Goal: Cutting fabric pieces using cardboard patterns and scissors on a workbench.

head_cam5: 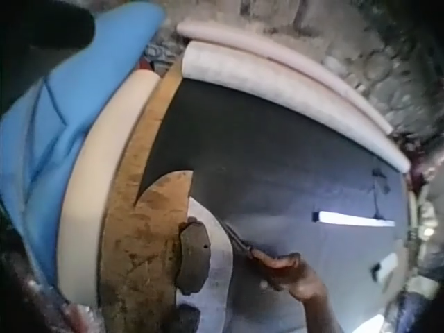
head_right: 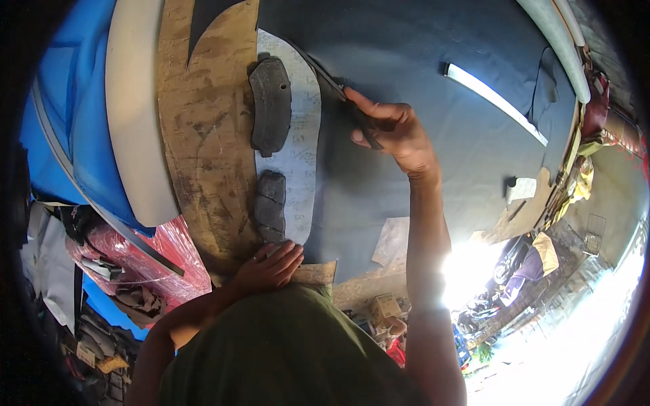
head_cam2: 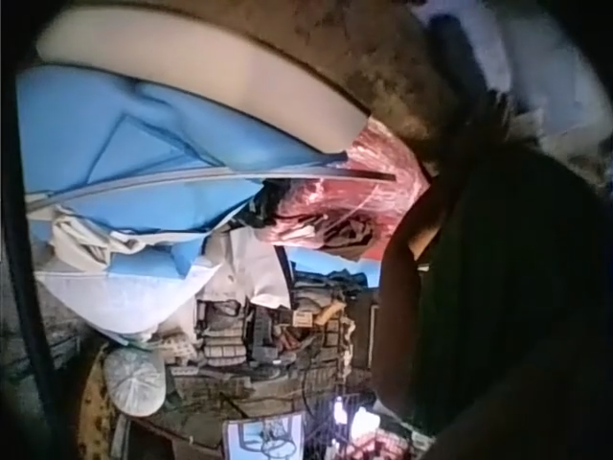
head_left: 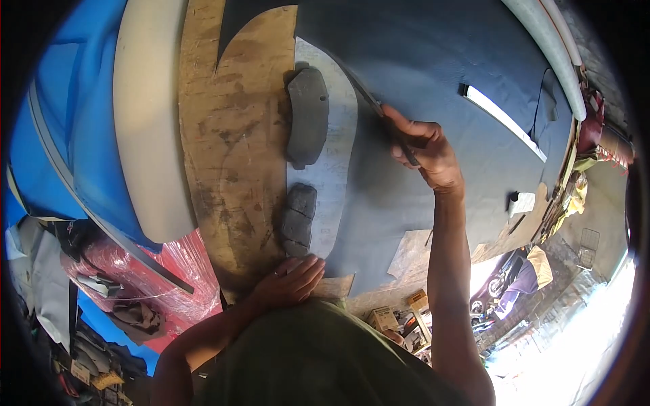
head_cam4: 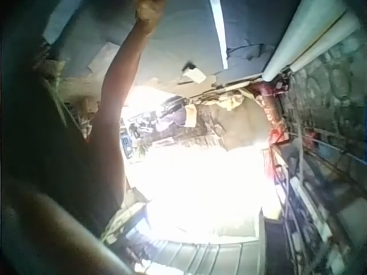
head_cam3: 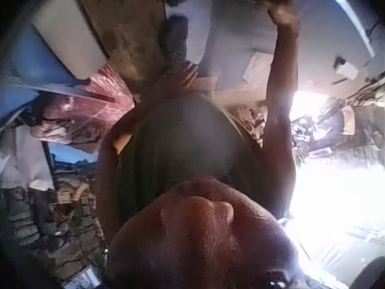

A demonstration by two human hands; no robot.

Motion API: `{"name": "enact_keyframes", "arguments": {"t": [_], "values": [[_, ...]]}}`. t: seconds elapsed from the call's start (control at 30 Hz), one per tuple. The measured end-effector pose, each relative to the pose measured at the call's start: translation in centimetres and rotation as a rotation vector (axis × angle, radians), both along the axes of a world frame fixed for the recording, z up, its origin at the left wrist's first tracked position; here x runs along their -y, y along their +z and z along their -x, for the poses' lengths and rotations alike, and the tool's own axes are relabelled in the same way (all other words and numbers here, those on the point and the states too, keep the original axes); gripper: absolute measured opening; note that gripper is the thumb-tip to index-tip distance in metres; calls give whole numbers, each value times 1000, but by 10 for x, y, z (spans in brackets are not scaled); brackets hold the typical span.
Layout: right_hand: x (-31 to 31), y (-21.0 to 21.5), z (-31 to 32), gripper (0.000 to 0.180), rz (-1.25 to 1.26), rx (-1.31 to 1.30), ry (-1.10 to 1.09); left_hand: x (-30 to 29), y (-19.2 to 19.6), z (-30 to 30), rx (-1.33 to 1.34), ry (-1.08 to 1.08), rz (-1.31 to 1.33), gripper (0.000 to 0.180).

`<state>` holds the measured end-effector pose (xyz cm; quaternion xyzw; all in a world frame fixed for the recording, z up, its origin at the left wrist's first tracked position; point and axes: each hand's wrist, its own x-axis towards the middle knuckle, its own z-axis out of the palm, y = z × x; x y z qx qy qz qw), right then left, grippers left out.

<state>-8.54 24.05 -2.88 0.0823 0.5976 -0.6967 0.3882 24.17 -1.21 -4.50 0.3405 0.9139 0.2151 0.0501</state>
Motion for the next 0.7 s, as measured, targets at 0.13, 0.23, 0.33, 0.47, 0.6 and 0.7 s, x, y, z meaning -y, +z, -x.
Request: {"name": "enact_keyframes", "arguments": {"t": [0.13, 0.23, 0.33, 0.47, 0.6, 0.7], "values": [[-7, -6, 11, 62, 52, 13, 40, 0, -2, -1, -38, -14, 18, 42], [-7, -6, 22, 63, 54, 16, 97, 1, 0, 4, -19, -14, -7, 40], [-3, -6, 35, 64, 57, 18, 149, 2, 1, 7, -2, -20, -32, 39], [12, -4, 54, 65, 29, -29, 223, 3, 3, 7, 66, -28, -60, 39], [21, -2, 58, 64, -15, -94, 241, 2, 1, 4, 31, 3, -44, 39], [29, -6, 61, 64, -10, -135, 251, 2, 3, 2, 45, 6, -43, 40]]}}
